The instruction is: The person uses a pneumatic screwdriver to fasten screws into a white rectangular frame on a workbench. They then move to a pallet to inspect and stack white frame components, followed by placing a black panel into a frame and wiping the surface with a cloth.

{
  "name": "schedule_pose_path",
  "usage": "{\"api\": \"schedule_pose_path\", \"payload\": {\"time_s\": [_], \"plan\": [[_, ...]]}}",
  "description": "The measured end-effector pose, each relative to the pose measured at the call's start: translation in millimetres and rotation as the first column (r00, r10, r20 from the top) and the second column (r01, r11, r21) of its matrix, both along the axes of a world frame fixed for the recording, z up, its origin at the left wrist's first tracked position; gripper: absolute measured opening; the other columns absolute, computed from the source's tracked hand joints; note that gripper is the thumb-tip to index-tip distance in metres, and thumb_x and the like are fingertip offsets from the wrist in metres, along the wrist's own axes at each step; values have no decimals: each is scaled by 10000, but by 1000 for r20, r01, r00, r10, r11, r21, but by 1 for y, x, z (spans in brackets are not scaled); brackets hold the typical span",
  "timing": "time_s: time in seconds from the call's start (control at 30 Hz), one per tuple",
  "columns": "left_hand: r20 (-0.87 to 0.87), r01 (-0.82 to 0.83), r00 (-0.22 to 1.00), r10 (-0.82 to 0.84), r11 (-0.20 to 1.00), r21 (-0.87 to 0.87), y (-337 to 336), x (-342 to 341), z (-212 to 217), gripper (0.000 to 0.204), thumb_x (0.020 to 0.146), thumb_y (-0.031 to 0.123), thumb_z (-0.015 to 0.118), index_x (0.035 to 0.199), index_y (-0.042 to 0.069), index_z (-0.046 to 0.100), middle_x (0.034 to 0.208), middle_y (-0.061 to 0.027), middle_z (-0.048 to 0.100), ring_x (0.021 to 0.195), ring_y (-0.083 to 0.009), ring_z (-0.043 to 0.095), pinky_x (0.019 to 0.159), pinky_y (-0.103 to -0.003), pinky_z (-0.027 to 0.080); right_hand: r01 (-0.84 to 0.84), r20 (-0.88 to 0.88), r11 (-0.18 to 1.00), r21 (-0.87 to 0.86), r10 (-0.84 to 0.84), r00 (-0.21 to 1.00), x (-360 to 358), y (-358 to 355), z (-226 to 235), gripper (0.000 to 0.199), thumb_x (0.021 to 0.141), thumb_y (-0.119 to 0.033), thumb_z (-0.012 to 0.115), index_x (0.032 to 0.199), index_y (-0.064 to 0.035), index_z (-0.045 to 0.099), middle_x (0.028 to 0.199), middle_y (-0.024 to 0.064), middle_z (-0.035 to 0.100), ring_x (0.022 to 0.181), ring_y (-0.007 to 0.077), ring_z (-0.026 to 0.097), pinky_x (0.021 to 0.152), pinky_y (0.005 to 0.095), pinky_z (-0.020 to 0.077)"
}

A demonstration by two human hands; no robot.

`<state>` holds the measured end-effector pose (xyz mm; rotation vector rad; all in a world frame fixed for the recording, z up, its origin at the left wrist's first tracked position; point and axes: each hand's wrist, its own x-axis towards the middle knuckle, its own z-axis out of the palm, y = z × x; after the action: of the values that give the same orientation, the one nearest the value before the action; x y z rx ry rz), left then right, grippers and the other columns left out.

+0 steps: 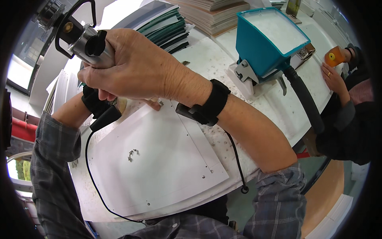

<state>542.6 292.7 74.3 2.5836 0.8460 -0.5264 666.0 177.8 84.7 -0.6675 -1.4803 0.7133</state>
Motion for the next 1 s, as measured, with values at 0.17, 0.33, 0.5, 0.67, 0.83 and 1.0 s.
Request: {"api": "schedule_pose_path", "payload": {"time_s": [0.17, 0.33, 0.5, 0.67, 0.83, 1.0], "plan": [[-12, -3, 1000, 3, 1000, 8, -8, 5, -7, 671, 782, 408, 896, 1271, 11, 664, 1223, -146, 675, 1157, -259, 632, 1005, -358, 508, -3, -1, 1000, 1, 3, 1000, 0, 3, 0, 227, 909, -228, 721, 882, -25, 623, 651, 68, 696, 601, 150, 722, 597, 283, 609], [-59, -37, 998, 36, 999, -5, -12, 11, -6, 675, 775, 409, 900, 1267, 11, 665, 1221, -145, 675, 1157, -258, 631, 1006, -358, 508, 19, 2, 999, -46, -19, 1000, 1, 4, -2, 253, 901, -258, 723, 808, -37, 643, 653, 60, 695, 577, 145, 703, 580, 280, 579], [-50, 5, 999, -5, 1000, -12, -10, 14, -9, 653, 777, 404, 899, 1250, 17, 669, 1192, -138, 682, 1134, -262, 640, 997, -357, 512, 83, 71, 996, -18, -81, 994, 2, 13, -5, 299, 897, -284, 726, 733, -46, 646, 578, 36, 657, 540, 128, 666, 557, 274, 536], [18, 141, 990, -141, 989, 39, -5, 15, -21, 586, 804, 384, 879, 1225, 32, 674, 1130, -125, 695, 1070, -272, 662, 960, -359, 526, 11, 45, 995, -101, -6, 999, 2, 7, -3, 256, 897, -242, 721, 751, -44, 651, 578, 34, 662, 513, 115, 652, 541, 276, 538], [-23, 195, 981, -195, 981, 11, -10, 10, -8, 557, 826, 371, 863, 1226, 36, 670, 1118, -125, 698, 1042, -273, 668, 934, -364, 533, 60, 45, 991, -119, -55, 998, -5, 3, -7, 222, 937, -220, 711, 817, -37, 674, 634, 46, 695, 543, 109, 679, 560, 263, 558], [108, 98, 990, -92, 994, -47, -26, -17, 7, 496, 870, 339, 829, 1229, 41, 659, 1101, -124, 696, 1008, -270, 673, 891, -372, 541, 86, 138, 995, -39, -80, 987, -14, -7, 17, 260, 979, -276, 685, 1034, -22, 686, 862, 125, 762, 736, 192, 776, 574, 306, 635]]}}
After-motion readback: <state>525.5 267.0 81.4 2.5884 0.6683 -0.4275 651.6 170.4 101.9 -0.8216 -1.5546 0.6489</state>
